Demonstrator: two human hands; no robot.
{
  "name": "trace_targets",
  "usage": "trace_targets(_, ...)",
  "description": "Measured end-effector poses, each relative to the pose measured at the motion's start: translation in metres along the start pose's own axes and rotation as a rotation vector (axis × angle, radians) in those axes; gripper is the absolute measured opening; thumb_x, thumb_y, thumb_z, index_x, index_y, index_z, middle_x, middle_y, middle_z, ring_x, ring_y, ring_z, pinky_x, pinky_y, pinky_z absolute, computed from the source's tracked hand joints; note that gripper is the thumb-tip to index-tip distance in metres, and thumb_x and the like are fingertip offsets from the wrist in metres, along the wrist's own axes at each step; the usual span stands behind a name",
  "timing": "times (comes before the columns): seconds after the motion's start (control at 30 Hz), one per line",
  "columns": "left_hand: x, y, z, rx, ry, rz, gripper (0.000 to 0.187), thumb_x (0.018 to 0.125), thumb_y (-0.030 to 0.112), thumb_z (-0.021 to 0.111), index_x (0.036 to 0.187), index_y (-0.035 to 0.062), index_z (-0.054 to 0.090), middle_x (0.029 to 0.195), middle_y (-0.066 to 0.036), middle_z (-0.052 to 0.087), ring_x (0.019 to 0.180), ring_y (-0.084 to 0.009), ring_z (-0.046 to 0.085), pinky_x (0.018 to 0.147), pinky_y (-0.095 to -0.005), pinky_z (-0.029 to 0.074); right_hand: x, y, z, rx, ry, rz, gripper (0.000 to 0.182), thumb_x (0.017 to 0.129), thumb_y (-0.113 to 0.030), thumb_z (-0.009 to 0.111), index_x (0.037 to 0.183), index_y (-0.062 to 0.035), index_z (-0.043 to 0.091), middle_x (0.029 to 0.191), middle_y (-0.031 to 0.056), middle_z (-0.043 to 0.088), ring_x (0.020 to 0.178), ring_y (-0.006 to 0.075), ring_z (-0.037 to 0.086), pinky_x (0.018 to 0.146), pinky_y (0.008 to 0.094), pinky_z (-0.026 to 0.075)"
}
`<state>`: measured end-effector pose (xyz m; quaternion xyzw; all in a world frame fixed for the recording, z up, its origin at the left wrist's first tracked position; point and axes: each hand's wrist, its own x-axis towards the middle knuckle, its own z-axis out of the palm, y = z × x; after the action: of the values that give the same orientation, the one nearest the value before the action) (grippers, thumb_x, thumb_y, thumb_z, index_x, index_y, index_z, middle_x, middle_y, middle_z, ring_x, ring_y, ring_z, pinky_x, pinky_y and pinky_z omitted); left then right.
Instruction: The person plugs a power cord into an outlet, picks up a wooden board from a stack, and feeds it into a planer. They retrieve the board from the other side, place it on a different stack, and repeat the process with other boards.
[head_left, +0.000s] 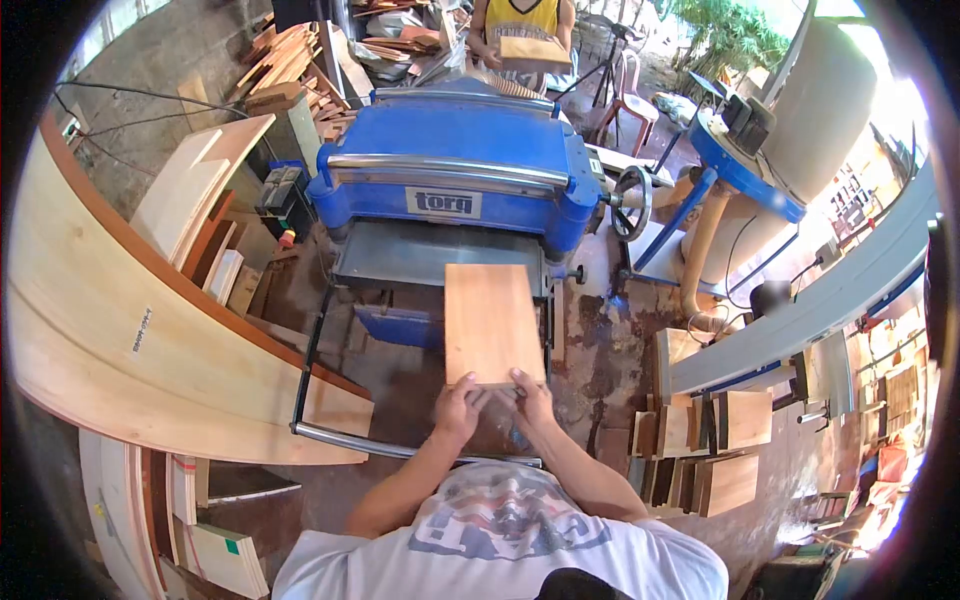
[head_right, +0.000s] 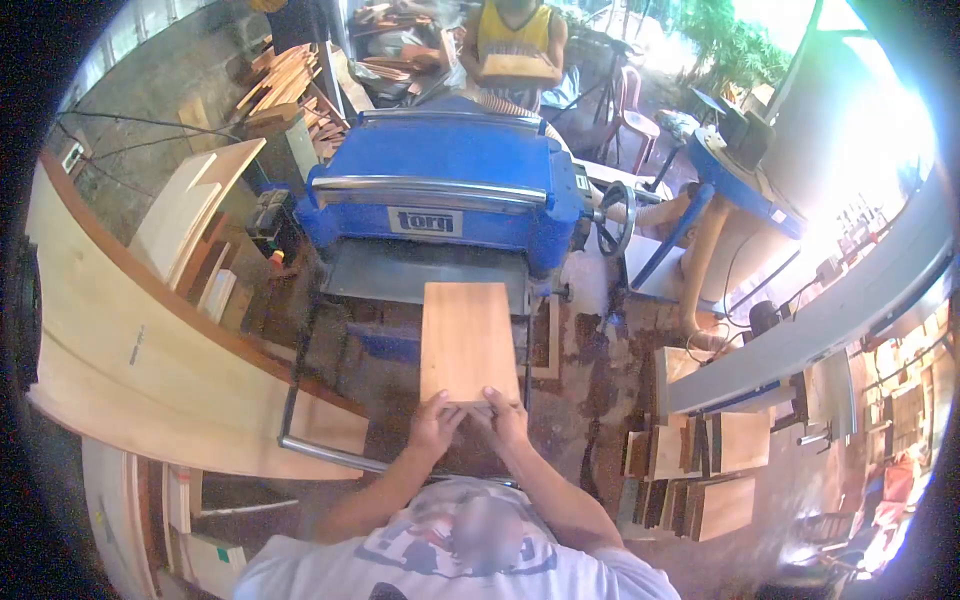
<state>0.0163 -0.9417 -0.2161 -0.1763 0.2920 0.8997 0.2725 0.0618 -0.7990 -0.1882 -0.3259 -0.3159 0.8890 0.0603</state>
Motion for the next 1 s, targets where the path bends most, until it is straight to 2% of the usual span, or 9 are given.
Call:
trace_targets(0.17,0.073,0.032,-0.05,0.021,0.138,0.051,0.039,0.086,0.017,0.067,0.119,0.0036,0.053,0.113,-0.012,0.055,0.108,-0.0311,0.056,0.098,-0.0499,0.048,0.053,0.024,0.006,-0.043,-0.178,0.164,0.037,0.09,-0.016,0.07,0.119,-0.002,0.054,0.105,0.0101,0.062,0.094,0.027,0.067,0.078,0.042,0.059)
trace_targets(0.3,0.121,0.061,-0.05,-0.031,0.181,0.095,0.042,0.087,0.017,0.067,0.122,0.0011,0.051,0.117,-0.013,0.054,0.111,-0.0313,0.056,0.099,-0.0495,0.049,0.035,0.013,0.016,-0.528,0.055,-0.053,0.044,0.088,-0.017,0.072,0.123,0.0008,0.052,0.103,0.0095,0.064,0.091,0.023,0.068,0.076,0.0366,0.058)
trace_targets(0.4,0.155,0.083,-0.047,0.018,0.131,0.119,0.042,0.089,0.017,0.067,0.123,-0.001,0.05,0.119,-0.013,0.054,0.109,-0.0311,0.057,0.097,-0.0485,0.051,0.03,0.015,-0.03,-1.214,0.072,-0.637,0.049,0.087,-0.016,0.073,0.127,0.0011,0.049,0.093,0.008,0.066,0.082,0.0177,0.067,0.072,0.0318,0.056)
trace_targets(0.5,0.181,0.097,-0.041,0.04,0.116,0.142,0.041,0.091,0.017,0.066,0.124,-0.0024,0.05,0.118,-0.014,0.055,0.106,-0.0311,0.06,0.095,-0.0477,0.053,0.011,0.004,-0.048,-1.247,0.051,-0.619,0.059,0.086,-0.015,0.072,0.136,-0.0004,0.045,0.082,0.0068,0.066,0.072,0.0134,0.064,0.067,0.0298,0.053)
trace_targets(0.6,0.203,0.101,-0.034,0.073,0.154,0.144,0.039,0.093,0.016,0.064,0.124,-0.0028,0.05,0.117,-0.015,0.058,0.106,-0.0321,0.062,0.094,-0.0481,0.054,-0.009,-0.058,0.033,-1.35,-0.114,-0.53,0.085,0.086,-0.014,0.068,0.153,-0.0027,0.017,0.079,0.0116,0.069,0.072,0.0247,0.069,0.074,0.0364,0.054)
trace_targets(0.7,0.215,0.109,-0.014,0.103,0.278,0.132,0.036,0.094,0.015,0.064,0.123,-0.0027,0.051,0.118,-0.015,0.059,0.105,-0.0323,0.063,0.094,-0.0493,0.054,-0.006,-0.121,0.145,-1.288,-0.258,-0.847,0.095,0.085,-0.011,0.065,0.149,0.0088,-0.002,0.078,0.0172,0.069,0.069,0.0321,0.068,0.066,0.0399,0.054)
trace_targets(0.87,0.219,0.108,-0.001,0.109,0.299,0.21,0.037,0.094,0.017,0.065,0.121,-0.0048,0.053,0.115,-0.016,0.06,0.097,-0.0311,0.064,0.092,-0.049,0.056,0.02,-0.183,0.216,-1.417,-0.261,-0.936,0.063,0.083,-0.023,0.066,0.129,0.0145,0.046,0.072,0.0211,0.066,0.067,0.0371,0.067,0.062,0.0432,0.053)
trace_targets(0.9,0.215,0.108,0.004,0.119,0.322,0.226,0.038,0.094,0.017,0.066,0.121,-0.0057,0.053,0.115,-0.016,0.06,0.098,-0.0312,0.064,0.091,-0.0487,0.056,0.025,-0.173,0.205,-1.406,-0.25,-1.021,0.059,0.083,-0.019,0.07,0.129,0.0116,0.051,0.066,0.0145,0.062,0.057,0.0185,0.061,0.057,0.0338,0.049)
trace_targets(1.0,0.215,0.107,0.012,0.137,0.414,0.246,0.039,0.093,0.017,0.067,0.119,-0.0081,0.053,0.115,-0.018,0.061,0.098,-0.0304,0.065,0.089,-0.0478,0.057,0.031,-0.119,0.137,-1.305,-0.264,-0.88,0.051,0.086,-0.016,0.069,0.127,0.0078,0.053,0.069,0.0108,0.061,0.06,0.0143,0.058,0.059,0.0313,0.048)
